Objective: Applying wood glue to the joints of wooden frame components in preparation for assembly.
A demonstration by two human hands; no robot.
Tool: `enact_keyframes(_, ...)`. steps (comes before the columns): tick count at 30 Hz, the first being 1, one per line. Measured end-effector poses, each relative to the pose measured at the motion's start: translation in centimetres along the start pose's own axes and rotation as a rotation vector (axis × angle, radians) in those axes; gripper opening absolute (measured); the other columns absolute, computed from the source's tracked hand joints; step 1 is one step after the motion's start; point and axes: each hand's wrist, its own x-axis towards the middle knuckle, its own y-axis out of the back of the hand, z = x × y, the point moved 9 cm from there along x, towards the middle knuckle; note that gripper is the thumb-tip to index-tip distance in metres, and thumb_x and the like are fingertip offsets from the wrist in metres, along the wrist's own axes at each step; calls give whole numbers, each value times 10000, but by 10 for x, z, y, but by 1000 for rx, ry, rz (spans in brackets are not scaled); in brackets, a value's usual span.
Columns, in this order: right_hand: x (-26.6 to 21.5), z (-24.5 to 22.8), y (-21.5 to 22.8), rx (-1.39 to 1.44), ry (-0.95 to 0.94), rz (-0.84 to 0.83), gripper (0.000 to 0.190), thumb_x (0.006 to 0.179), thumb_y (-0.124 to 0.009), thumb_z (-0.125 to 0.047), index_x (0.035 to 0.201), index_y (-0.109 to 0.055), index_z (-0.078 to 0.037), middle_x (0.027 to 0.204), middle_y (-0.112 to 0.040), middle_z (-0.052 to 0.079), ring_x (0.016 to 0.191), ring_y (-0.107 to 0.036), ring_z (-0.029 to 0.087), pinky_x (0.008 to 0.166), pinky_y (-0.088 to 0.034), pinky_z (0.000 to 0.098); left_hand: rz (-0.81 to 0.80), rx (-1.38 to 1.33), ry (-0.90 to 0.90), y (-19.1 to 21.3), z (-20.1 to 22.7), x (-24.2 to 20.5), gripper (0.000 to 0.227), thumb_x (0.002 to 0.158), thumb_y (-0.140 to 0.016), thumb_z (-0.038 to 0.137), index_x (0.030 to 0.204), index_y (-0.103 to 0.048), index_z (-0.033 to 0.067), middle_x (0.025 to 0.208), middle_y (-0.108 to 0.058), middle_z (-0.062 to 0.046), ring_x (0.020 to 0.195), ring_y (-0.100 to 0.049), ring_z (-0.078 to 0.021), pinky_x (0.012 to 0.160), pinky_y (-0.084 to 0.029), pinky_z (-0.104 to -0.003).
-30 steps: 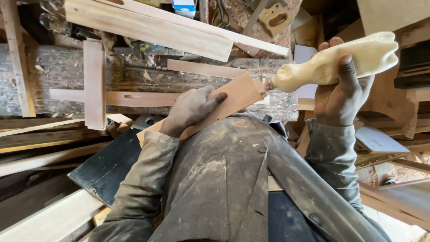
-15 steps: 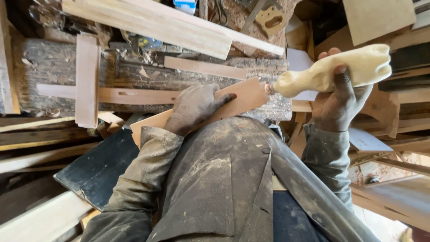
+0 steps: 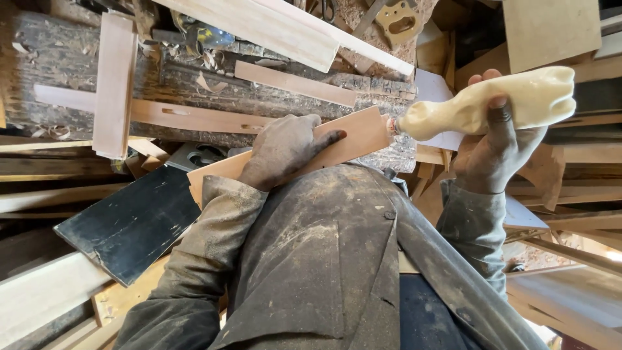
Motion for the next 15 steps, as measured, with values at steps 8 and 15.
enact_keyframes(8,-3,-7,-8,-26,124,-87,595,717,-706,-183,1170,-364,-6,976,-553,214,946,-598,313,872,-578,454,-45,-18,67,5,0,5,588,755,-257,641,846,-525,126,904,-581,-113,866,-524,-312,705,-392,-436)
enact_keyframes(15,-22,-32,-40,-168,357,-329,371,831,-598,-66,1093,-357,38,994,-512,295,876,-563,371,789,-532,479,-54,-9,79,12,-3,10,571,750,-264,643,835,-520,140,895,-582,-97,869,-523,-301,694,-401,-444)
